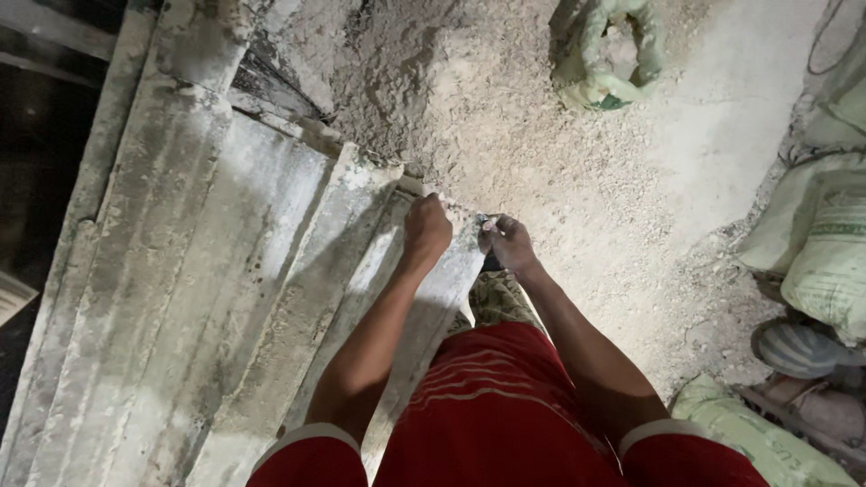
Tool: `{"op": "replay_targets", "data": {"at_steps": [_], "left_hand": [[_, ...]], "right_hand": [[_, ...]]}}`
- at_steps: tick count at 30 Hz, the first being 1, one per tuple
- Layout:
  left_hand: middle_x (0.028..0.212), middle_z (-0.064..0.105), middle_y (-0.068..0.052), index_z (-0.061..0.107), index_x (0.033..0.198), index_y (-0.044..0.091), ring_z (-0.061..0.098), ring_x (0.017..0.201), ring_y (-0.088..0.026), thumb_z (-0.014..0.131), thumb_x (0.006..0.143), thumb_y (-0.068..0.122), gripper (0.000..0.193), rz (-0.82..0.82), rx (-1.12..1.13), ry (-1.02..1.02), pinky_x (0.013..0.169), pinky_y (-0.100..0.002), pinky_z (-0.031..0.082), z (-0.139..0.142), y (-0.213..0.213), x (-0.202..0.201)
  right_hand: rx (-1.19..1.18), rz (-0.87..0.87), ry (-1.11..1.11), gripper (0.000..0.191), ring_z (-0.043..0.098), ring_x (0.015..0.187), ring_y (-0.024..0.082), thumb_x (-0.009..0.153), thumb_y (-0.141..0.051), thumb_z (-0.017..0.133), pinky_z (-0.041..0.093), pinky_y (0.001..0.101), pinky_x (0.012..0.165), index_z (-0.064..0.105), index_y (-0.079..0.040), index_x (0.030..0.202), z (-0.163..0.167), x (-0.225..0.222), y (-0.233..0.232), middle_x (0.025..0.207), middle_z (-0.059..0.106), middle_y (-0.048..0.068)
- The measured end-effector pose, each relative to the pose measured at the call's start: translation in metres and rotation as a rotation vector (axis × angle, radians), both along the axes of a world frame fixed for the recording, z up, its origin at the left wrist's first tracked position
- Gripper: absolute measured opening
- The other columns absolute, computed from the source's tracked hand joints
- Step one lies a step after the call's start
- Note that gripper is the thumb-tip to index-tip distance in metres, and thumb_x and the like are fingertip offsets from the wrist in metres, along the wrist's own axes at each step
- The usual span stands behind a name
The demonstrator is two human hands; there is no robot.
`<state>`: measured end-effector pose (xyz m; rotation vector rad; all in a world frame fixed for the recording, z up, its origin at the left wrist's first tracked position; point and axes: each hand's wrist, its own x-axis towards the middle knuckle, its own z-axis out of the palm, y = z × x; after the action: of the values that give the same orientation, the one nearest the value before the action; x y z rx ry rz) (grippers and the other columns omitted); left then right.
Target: The person scrapes dried plaster residue from the grooves of wooden mold frames using a small hand tool, working along the boards section by section. They then lift and reposition a long white plaster cornice strip and continue scraping the mold surface around it.
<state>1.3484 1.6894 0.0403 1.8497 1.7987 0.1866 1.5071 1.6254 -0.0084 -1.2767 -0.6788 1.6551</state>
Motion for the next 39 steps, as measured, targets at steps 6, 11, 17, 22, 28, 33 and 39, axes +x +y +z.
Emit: {"op": "replay_targets", "data": {"at_steps": [6,11,17,22,28,33,39], "left_hand": [[0.105,0.067,-0.032,0.065,0.109,-0.006,0.067,0.097,-0.047,0.056,0.09,0.007,0.025,0.056,-0.078,-0.073,0.082,-0.052,0.056,0.011,0.024,-0.002],[0.099,0.068,-0.031,0.068,0.103,-0.003,0.066,0.095,-0.048,0.057,0.099,0.018,0.025,-0.002,0.042,-0.03,0.084,-0.056,0.053,0.017,0.029,-0.001],[0.098,0.068,-0.031,0.067,0.105,-0.004,0.068,0.094,-0.046,0.055,0.098,0.015,0.024,-0.012,0.063,-0.022,0.085,-0.054,0.053,0.019,0.02,0.004],[0.096,0.069,-0.032,0.067,0.105,-0.006,0.067,0.093,-0.047,0.057,0.092,0.013,0.026,-0.004,0.1,-0.034,0.084,-0.054,0.053,0.02,0.014,0.004],[0.095,0.069,-0.031,0.066,0.107,-0.008,0.067,0.095,-0.045,0.055,0.094,0.012,0.027,-0.058,0.102,-0.051,0.088,-0.054,0.053,0.025,0.01,0.007],[0.1,0.067,-0.033,0.063,0.109,-0.009,0.068,0.095,-0.044,0.054,0.099,0.016,0.028,-0.011,-0.014,-0.077,0.085,-0.052,0.054,0.029,0.019,0.002],[0.104,0.07,-0.027,0.067,0.106,-0.002,0.066,0.103,-0.047,0.06,0.1,0.02,0.023,0.058,-0.023,-0.169,0.088,-0.055,0.052,0.029,0.027,-0.014]], "right_hand": [[-0.136,-0.036,-0.019,0.013,0.067,0.084,0.012,0.102,-0.011,0.062,0.064,0.0345,0.075,0.061,0.002,0.105,0.013,0.002,0.023,0.095,0.068,0.003],[-0.113,0.021,-0.063,0.018,0.067,0.083,0.013,0.104,-0.016,0.063,0.059,0.0308,0.076,0.065,0.0,0.112,0.019,0.004,0.032,0.093,0.07,0.004],[-0.045,-0.008,0.055,0.018,0.062,0.077,0.012,0.105,-0.017,0.065,0.055,0.0297,0.073,0.069,-0.001,0.113,0.023,0.001,0.036,0.088,0.068,0.002],[-0.146,-0.064,0.056,0.015,0.061,0.073,0.009,0.101,-0.015,0.065,0.056,0.0276,0.07,0.069,-0.006,0.112,0.026,-0.001,0.035,0.087,0.067,-0.002],[-0.156,-0.035,0.043,0.015,0.053,0.065,0.01,0.105,-0.017,0.065,0.049,0.0288,0.062,0.069,-0.002,0.104,0.025,-0.001,0.035,0.079,0.063,0.0],[-0.187,-0.058,0.045,0.017,0.058,0.066,0.011,0.102,-0.018,0.066,0.054,0.0283,0.063,0.07,-0.001,0.103,0.026,-0.003,0.034,0.079,0.066,0.002],[-0.238,-0.142,-0.007,0.029,0.069,0.071,0.021,0.104,-0.018,0.064,0.06,0.0353,0.063,0.068,0.011,0.109,0.032,-0.012,0.034,0.088,0.073,0.015]]}}
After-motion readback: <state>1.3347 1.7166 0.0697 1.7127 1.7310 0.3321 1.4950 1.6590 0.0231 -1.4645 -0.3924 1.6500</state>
